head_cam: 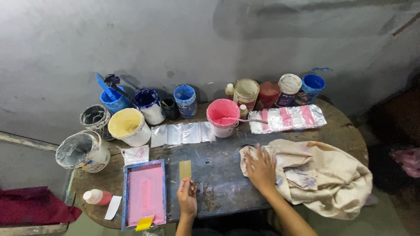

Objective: Preparing a small screen printing frame by spreading pink ink and organizing plastic bags on a workbench.

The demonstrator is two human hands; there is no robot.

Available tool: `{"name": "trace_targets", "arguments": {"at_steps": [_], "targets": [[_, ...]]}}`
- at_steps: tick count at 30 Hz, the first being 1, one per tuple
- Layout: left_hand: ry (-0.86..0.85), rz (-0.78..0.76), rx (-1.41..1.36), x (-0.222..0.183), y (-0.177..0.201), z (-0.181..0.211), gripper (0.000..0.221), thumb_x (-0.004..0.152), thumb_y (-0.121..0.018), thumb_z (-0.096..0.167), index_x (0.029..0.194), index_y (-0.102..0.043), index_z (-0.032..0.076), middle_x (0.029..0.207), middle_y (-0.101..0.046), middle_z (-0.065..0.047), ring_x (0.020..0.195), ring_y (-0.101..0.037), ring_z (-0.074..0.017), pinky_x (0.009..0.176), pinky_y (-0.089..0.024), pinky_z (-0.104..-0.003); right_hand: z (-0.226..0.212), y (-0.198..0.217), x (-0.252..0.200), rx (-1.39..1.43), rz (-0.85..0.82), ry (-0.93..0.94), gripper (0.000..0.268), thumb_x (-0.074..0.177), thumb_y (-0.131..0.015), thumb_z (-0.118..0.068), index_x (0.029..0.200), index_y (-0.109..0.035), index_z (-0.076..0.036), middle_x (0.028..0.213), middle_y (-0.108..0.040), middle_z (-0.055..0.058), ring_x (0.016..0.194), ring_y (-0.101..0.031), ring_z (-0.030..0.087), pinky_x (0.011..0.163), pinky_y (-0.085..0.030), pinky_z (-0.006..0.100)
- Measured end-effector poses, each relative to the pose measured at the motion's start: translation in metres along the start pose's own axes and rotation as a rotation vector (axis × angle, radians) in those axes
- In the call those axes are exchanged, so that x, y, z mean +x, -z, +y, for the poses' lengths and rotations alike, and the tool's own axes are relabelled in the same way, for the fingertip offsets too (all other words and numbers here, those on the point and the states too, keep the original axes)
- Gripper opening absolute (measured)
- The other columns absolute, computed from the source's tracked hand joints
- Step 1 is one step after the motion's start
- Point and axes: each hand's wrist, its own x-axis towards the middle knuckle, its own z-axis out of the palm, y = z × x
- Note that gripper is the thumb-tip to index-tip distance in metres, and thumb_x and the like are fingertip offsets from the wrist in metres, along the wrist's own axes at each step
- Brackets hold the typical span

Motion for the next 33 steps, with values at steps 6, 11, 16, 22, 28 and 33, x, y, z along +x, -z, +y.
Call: {"name": "trace_targets", "arguments": {"at_steps": [6, 11, 16, 22, 28, 33], "targets": [[0.004, 0.021, 0.032, 0.0, 0.0, 0.0, 0.02, 0.106, -0.055, 0.018, 0.09, -0.058, 0.005, 0.068, -0.041, -0.001, 0.057, -0.034, -0.0099, 0.057, -0.03, -0.025, -0.022, 0.029, -0.002, -0.065, -0.252, -0.04, 0.06, 0.096, -0.016, -0.065, 0.146, -0.045, -0.051, 0.173, 0.001, -0.004, 0.158, -0.004, 0.033, 0.124, 0.004, 0.067], [0.007, 0.013, 0.019, 0.002, 0.001, -0.004, 0.019, 0.105, -0.056, 0.017, 0.09, -0.057, 0.006, 0.07, -0.042, -0.001, 0.058, -0.035, -0.0091, 0.057, -0.029, -0.025, -0.077, 0.047, 0.0, -0.009, -0.387, 0.01, 0.054, 0.099, -0.023, -0.06, 0.146, -0.048, -0.048, 0.173, 0.006, -0.006, 0.159, 0.003, 0.033, 0.125, 0.007, 0.064], [0.013, 0.022, 0.054, 0.002, 0.002, -0.005, 0.02, 0.105, -0.056, 0.017, 0.088, -0.056, 0.006, 0.068, -0.039, -0.001, 0.059, -0.033, -0.0116, 0.056, -0.028, -0.026, -0.083, 0.029, 0.007, 0.018, -0.325, 0.044, 0.05, 0.101, -0.03, -0.053, 0.143, -0.056, -0.044, 0.173, -0.004, -0.003, 0.159, -0.004, 0.033, 0.124, 0.002, 0.066], [0.011, 0.009, 0.07, 0.001, 0.003, -0.004, 0.02, 0.105, -0.056, 0.019, 0.09, -0.056, 0.007, 0.07, -0.041, -0.001, 0.059, -0.034, -0.0117, 0.057, -0.029, -0.026, -0.055, 0.022, -0.012, -0.018, -0.317, 0.077, 0.053, 0.101, -0.025, -0.055, 0.147, -0.049, -0.043, 0.172, -0.004, 0.003, 0.159, -0.002, 0.03, 0.127, 0.002, 0.056], [0.015, 0.017, 0.094, 0.0, -0.001, -0.002, 0.022, 0.106, -0.056, 0.021, 0.088, -0.057, 0.007, 0.069, -0.042, -0.001, 0.058, -0.034, -0.0108, 0.055, -0.027, -0.025, -0.067, 0.017, -0.003, -0.027, -0.278, 0.067, 0.051, 0.099, -0.029, -0.056, 0.144, -0.053, -0.046, 0.171, -0.011, -0.002, 0.158, -0.007, 0.033, 0.124, 0.004, 0.063], [0.047, 0.081, -0.046, 0.002, -0.005, 0.004, 0.021, 0.105, -0.056, 0.019, 0.09, -0.057, 0.005, 0.069, -0.042, -0.002, 0.058, -0.037, -0.0105, 0.056, -0.03, -0.026, -0.077, -0.006, 0.02, -0.005, -0.201, 0.142, 0.052, 0.099, -0.03, -0.053, 0.141, -0.059, -0.043, 0.17, -0.02, 0.004, 0.156, -0.013, 0.038, 0.12, -0.004, 0.07]]}}
